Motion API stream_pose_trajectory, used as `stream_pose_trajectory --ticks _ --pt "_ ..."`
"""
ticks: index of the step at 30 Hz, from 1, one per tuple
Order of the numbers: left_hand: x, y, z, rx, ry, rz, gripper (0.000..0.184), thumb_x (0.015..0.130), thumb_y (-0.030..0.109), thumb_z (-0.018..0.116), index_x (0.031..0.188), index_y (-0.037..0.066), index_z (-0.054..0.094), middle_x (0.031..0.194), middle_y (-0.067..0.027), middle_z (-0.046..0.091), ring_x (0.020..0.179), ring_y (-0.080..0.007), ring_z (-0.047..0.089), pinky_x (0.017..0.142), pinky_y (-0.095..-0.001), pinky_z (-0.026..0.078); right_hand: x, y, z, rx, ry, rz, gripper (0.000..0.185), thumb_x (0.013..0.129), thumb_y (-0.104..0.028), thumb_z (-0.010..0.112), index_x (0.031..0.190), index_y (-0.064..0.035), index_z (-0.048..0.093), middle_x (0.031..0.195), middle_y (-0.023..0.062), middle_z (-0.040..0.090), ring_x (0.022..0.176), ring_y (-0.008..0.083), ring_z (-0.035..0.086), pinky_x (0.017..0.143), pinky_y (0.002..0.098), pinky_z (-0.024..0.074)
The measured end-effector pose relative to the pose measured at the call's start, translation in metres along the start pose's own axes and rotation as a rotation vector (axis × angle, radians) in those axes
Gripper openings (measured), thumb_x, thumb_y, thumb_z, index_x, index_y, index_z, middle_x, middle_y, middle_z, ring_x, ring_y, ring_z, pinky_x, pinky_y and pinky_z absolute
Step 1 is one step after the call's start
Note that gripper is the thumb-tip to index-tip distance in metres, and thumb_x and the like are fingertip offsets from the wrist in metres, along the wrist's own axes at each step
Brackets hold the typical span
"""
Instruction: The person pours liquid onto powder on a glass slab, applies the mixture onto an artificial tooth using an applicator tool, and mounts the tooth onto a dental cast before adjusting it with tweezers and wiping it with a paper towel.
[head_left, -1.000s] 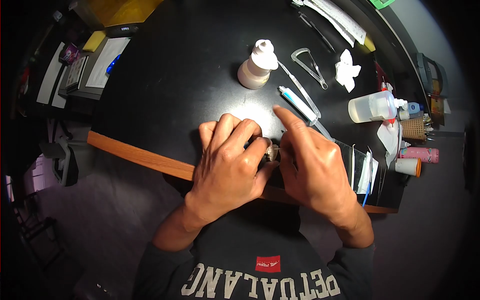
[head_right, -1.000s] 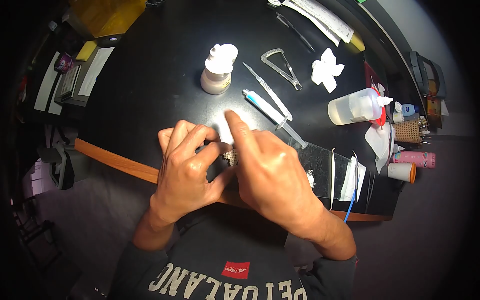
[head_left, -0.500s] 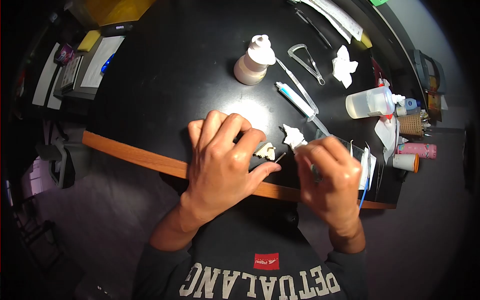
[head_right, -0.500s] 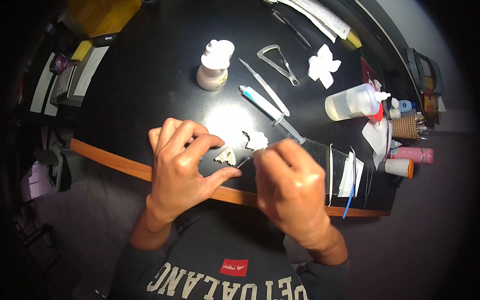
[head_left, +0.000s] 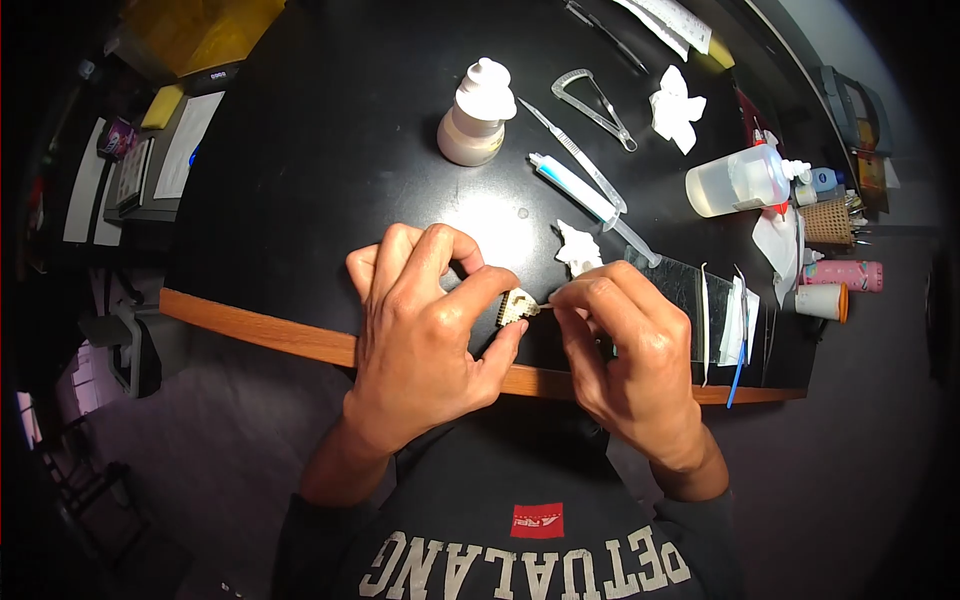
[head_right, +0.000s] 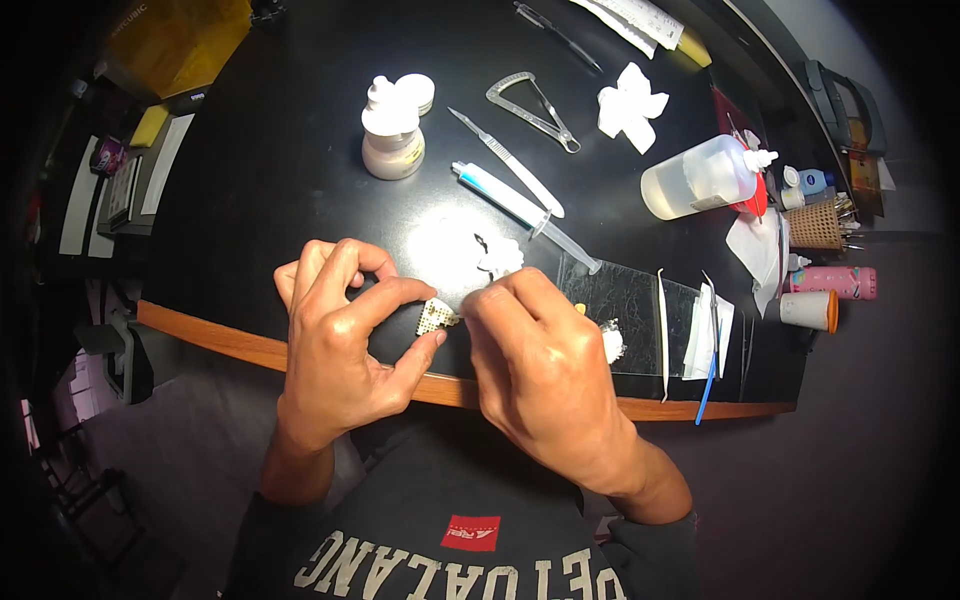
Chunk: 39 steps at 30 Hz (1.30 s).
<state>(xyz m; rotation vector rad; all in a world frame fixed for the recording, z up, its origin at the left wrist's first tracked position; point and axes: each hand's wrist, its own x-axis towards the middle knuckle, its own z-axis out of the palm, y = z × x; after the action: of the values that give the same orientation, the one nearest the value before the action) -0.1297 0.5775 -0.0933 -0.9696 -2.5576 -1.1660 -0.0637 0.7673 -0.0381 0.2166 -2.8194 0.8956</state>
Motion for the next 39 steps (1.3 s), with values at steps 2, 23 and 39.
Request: stream_pose_trajectory --ticks 2,23,39 --pt "0.0 0.0 0.0 -0.001 -0.002 0.0 0.032 0.066 0.021 0.091 0.096 0.015 0.081 0.1 -0.0009 0.06 0.094 -0.0218 0.049 0.088 -0.0406 0.032 0.002 0.002 0.008 0.064 0.05 -0.021 0.02 0.084 0.016 0.076 0.098 0.0031 0.071 0.091 0.0125 0.069 0.072 0.0212 0.07 0.064 0.031 0.0556" --pt "0.0 -0.001 0.002 0.006 0.016 0.002 0.03 0.065 0.019 0.089 0.093 0.014 0.08 0.1 -0.0008 0.061 0.093 -0.0226 0.05 0.088 -0.0409 0.033 -0.003 0.005 0.026 0.15 0.143 -0.03 0.05 0.08 0.015 0.077 0.126 0.0047 0.061 0.093 0.0158 0.071 0.077 0.0264 0.074 0.069 0.0348 0.0583" --pt "-0.001 0.0 -0.002 0.021 0.015 -0.017 0.034 0.059 0.016 0.088 0.091 0.012 0.078 0.1 -0.0014 0.06 0.095 -0.0252 0.053 0.088 -0.043 0.035 0.009 -0.004 0.022 -0.056 0.032 -0.169 0.068 0.084 0.013 0.075 0.147 0.0065 0.049 0.086 0.0139 0.072 0.072 0.0291 0.074 0.065 0.0372 0.0582"
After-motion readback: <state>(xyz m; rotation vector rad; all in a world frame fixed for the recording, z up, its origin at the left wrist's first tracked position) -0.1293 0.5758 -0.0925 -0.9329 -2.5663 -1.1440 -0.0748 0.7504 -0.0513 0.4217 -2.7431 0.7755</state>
